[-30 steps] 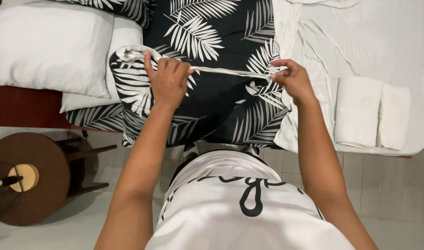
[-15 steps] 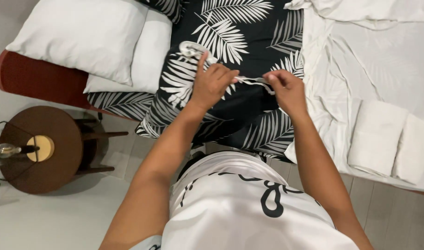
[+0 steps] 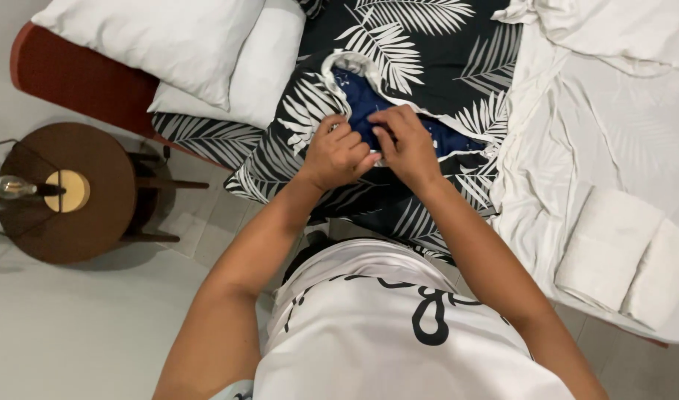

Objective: The person folds a white towel and places it on the bed, then folds a white sheet and places it beside the towel. Finally, the person turns a blue pillowcase inside out and places it on the bed.

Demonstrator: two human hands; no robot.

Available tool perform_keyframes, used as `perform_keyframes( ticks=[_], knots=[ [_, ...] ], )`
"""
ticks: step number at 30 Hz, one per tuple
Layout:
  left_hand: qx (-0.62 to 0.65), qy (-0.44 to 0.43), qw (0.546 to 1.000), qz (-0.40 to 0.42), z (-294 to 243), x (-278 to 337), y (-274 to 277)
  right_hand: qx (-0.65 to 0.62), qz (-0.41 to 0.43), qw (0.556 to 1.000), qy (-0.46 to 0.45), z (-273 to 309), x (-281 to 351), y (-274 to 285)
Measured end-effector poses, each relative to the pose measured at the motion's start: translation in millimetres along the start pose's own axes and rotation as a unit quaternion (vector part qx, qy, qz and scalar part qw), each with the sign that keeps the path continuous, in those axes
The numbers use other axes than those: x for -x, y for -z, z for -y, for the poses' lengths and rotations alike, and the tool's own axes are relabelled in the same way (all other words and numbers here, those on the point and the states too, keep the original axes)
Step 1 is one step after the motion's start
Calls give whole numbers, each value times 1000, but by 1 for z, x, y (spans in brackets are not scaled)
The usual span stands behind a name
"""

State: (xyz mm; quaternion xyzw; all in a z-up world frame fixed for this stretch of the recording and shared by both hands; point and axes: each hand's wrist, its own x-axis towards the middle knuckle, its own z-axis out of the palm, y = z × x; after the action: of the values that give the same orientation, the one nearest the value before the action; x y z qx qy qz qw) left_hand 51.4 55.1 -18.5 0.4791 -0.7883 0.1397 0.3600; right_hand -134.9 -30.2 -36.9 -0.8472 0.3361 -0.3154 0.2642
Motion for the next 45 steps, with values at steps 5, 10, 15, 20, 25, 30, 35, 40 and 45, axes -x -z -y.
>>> perform_keyframes(
  ticks=[5, 10, 15, 20, 25, 30, 35, 40, 45],
  knots=[
    [-69, 77, 995, 2, -11, 20, 11, -2, 41, 998, 38, 19, -33, -15],
    [-202, 281, 938, 0, 10, 16, 26, 114, 92, 989, -28, 26, -48, -26],
    [-210, 376, 902, 42, 49, -4, -1, 140, 27, 990, -7, 25, -44, -41],
    [-123, 475, 831, 261, 77, -22, 20, 181, 117, 976, -31, 8, -19, -33],
    [-18, 469, 733, 493, 137, 103, -48, 139, 77, 987, -2, -27, 16, -23],
    [158, 621, 722, 261, 83, 79, -20, 99, -8, 995, 4, -40, 41, -11],
    [140, 285, 940, 126, 31, 13, 6, 21, -48, 997, -65, -46, 50, -5],
    [166, 422, 877, 158, 38, 17, -46, 84, -115, 988, -60, -14, 40, 13],
    [113, 252, 959, -69, 18, -69, -12, -99, -273, 935, -203, -38, 32, 66]
  ],
)
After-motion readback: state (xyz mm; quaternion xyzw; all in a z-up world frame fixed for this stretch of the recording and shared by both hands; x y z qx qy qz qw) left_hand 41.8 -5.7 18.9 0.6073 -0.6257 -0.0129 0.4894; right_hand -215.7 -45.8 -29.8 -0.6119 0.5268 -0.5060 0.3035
